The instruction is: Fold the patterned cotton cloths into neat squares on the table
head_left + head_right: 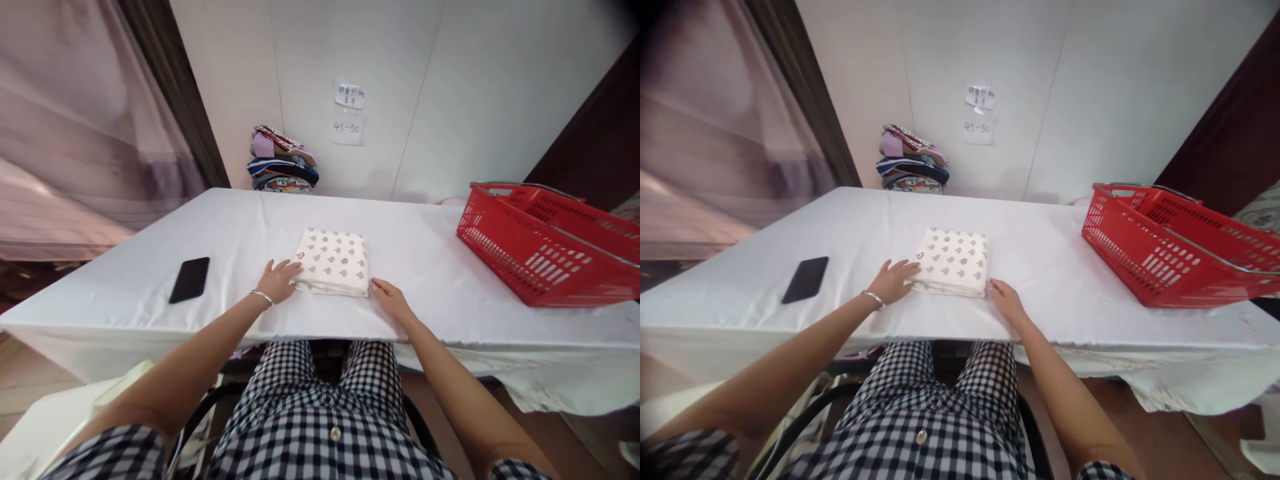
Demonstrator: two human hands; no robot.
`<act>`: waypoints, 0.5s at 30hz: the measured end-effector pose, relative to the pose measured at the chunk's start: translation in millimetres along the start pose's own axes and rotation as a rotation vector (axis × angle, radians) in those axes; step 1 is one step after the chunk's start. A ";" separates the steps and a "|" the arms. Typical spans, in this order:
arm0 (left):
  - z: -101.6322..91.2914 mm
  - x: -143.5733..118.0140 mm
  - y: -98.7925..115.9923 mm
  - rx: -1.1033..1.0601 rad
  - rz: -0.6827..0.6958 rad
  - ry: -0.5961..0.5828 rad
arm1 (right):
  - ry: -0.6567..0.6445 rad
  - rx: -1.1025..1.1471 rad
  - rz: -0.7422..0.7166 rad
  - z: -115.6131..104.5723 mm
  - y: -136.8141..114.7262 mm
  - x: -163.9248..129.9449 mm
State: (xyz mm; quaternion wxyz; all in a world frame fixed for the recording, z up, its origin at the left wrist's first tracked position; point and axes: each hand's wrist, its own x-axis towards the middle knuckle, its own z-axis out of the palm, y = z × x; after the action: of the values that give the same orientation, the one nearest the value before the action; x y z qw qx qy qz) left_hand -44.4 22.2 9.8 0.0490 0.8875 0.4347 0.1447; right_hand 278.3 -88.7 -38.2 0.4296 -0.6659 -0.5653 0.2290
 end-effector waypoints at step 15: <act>41.9 -8.9 6.0 -0.400 -0.133 0.242 | 0.064 -0.347 -0.282 12.7 -33.0 -24.8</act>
State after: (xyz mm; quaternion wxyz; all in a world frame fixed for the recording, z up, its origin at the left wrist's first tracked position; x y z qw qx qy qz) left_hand -32.4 13.1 -30.8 0.1810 0.8056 0.4577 0.3297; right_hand 243.6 -108.6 -21.9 0.3542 -0.6510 -0.6699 0.0447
